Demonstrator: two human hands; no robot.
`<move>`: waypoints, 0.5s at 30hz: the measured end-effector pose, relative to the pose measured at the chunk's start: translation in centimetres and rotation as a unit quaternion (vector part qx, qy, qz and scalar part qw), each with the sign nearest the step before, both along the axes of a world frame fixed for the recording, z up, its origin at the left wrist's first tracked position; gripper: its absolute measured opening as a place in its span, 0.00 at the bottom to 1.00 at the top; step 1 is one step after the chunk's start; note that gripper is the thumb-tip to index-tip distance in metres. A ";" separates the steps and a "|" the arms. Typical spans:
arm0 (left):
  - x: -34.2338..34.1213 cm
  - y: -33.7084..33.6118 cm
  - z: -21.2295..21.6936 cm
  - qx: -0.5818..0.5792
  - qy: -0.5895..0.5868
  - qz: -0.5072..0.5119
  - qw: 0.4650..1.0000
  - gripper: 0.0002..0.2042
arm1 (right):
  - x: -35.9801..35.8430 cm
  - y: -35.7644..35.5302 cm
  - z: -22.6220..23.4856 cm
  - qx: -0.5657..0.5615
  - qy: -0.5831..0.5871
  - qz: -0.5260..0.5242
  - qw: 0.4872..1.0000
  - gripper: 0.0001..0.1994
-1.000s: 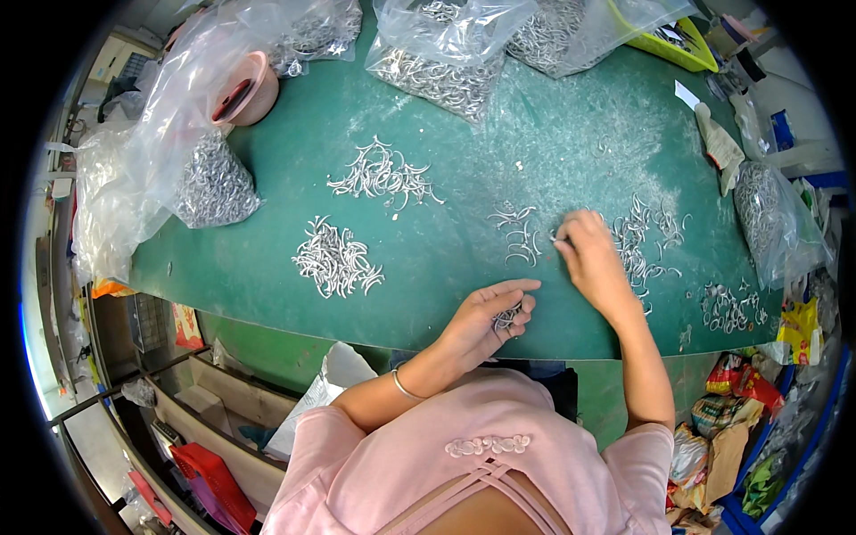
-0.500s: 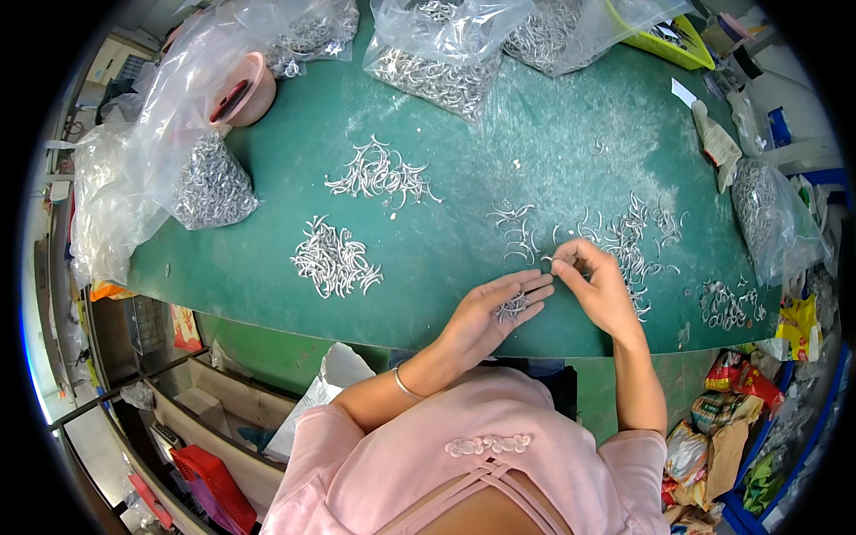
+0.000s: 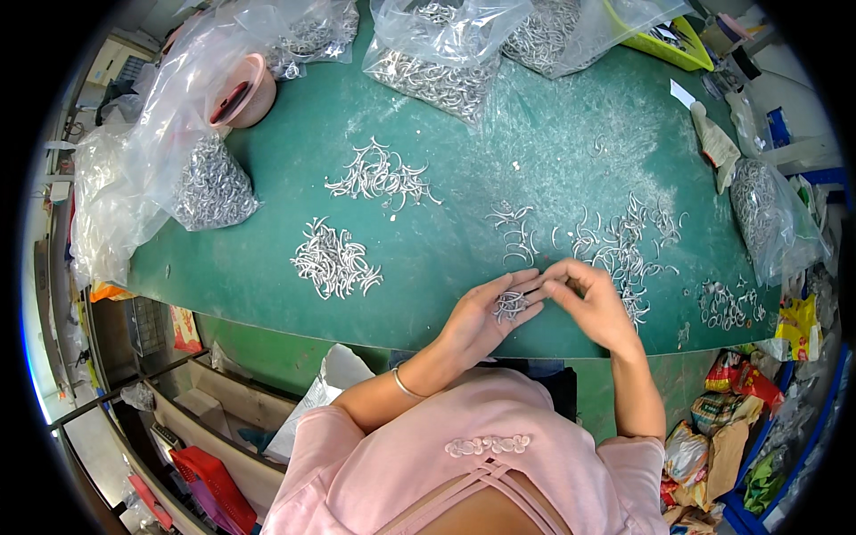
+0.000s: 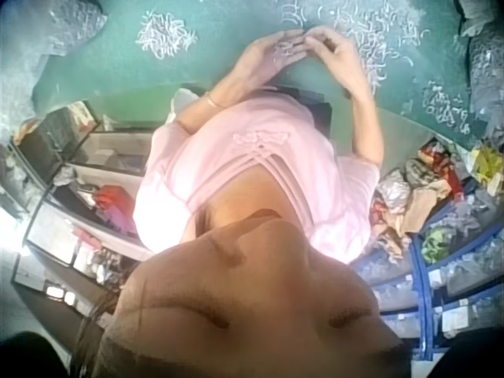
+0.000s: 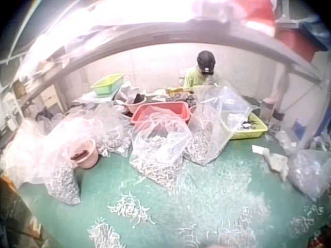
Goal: The person sorts small silver metal hooks on a green table, picking them up and placing them into piles. The person also gathers the sorted hooks and places them into a clear plastic bag.
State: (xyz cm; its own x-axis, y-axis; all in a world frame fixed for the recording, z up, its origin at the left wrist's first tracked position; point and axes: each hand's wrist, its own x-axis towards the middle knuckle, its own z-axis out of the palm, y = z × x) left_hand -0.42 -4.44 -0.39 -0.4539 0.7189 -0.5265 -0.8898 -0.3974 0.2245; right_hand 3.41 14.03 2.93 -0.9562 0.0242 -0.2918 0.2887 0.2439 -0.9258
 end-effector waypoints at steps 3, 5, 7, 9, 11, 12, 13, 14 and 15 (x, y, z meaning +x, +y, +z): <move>0.4 -0.4 -2.1 0.103 -0.021 -0.021 0.994 0.18 | -0.7 0.1 -0.3 0.318 0.150 -0.023 0.936 0.08; 0.4 -0.7 -3.7 0.291 -0.043 -0.034 0.955 0.17 | -1.7 0.1 -1.2 0.408 0.171 -0.055 0.895 0.08; 0.7 -0.8 -3.9 0.291 -0.038 -0.038 0.955 0.17 | -2.5 -0.2 -3.0 0.457 0.178 -0.040 0.871 0.07; 0.7 -0.7 -3.0 0.188 -0.013 -0.047 0.981 0.17 | -2.3 0.0 -3.4 0.476 0.191 -0.029 0.858 0.07; 0.7 -0.6 -0.5 -0.029 0.029 -0.051 0.998 0.17 | -1.7 -0.1 -2.4 0.387 0.197 -0.010 0.901 0.07; 0.4 -0.3 0.7 -0.052 0.001 -0.021 0.998 0.17 | -1.5 -0.1 -1.8 0.342 0.198 -0.001 0.919 0.08; 0.2 0.0 1.8 -0.074 -0.027 0.009 0.997 0.17 | -1.3 -0.3 -1.0 0.283 0.178 0.057 0.941 0.08; 0.1 0.2 2.3 -0.096 -0.055 0.039 0.993 0.17 | -1.2 -0.6 -0.2 0.222 0.157 0.115 0.955 0.09; 0.2 0.0 2.1 -0.101 -0.053 0.041 0.993 0.16 | -1.2 -0.8 0.2 0.159 0.134 0.173 0.963 0.10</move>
